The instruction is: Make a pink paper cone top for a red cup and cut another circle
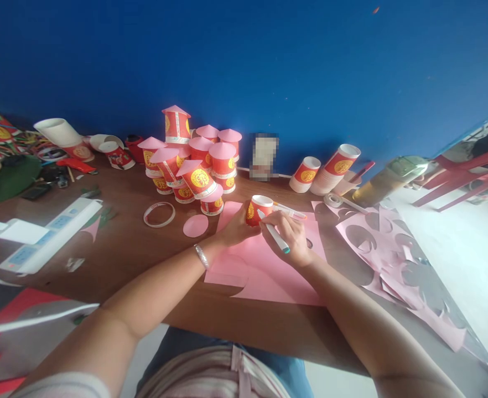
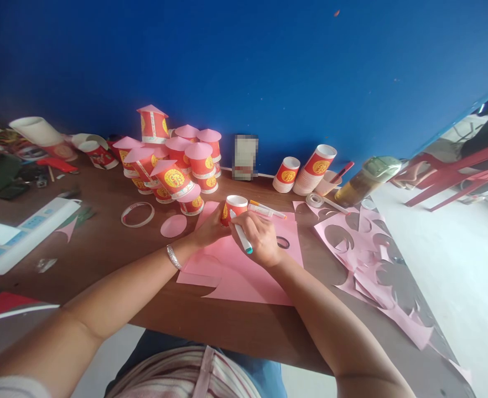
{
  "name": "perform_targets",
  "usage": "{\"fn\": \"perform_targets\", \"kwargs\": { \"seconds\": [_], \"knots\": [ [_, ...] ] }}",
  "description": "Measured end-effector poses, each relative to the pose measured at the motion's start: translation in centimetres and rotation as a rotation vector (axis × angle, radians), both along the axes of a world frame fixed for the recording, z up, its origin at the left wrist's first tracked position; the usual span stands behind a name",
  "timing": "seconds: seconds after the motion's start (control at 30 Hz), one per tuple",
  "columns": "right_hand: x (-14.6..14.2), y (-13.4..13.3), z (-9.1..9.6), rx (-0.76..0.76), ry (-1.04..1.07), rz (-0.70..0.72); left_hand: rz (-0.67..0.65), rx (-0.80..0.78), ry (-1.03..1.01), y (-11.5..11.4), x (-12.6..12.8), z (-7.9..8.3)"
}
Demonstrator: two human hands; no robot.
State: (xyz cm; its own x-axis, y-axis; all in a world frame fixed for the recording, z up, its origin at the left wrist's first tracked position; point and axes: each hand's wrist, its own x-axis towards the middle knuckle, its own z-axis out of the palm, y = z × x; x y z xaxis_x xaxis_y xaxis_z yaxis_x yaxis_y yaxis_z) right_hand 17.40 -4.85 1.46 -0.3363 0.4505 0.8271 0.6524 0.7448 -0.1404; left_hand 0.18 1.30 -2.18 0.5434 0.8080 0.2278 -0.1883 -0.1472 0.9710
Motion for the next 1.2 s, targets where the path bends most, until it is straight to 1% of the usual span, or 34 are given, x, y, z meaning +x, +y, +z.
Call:
{"fn": "perform_targets", "kwargs": {
  "seconds": [0.13,0.5,0.63,0.77,0.87,1.03,1.2],
  "knots": [
    [0.0,0.1,-0.1,0.004,-0.003,0.005,0.005,0.015,-0.002,0.1,0.0,-0.1],
    [0.1,0.2,0.1,0.030,0.025,-0.031,-0.036,-0.074,0.007,0.2,-0.3,-0.1],
    [0.2,0.3,0.1,0.044,0.012,-0.083,-0.072,-0.077,-0.027,0.2,-0.3,0.3],
    [0.3,0.5,0.0,0.052,0.047,-0.075,-0.100,-0.069,-0.053,0.2,-0.2,0.9],
    [0.4,0.7,-0.4,0.052,0.080,-0.087,-0.101,-0.104,-0.036,0.2,-0.3,1.2],
    [1.0,0.9,-1.1,-0.004,0.109,-0.090,-0.125,-0.167,-0.046,0.1,-0.5,1.5],
    [1.3,1.0,-1.6,-0.058,0.132,-0.108,-0.085,-0.212,-0.046,0.0,-0.6,1.5]
  ]
}}
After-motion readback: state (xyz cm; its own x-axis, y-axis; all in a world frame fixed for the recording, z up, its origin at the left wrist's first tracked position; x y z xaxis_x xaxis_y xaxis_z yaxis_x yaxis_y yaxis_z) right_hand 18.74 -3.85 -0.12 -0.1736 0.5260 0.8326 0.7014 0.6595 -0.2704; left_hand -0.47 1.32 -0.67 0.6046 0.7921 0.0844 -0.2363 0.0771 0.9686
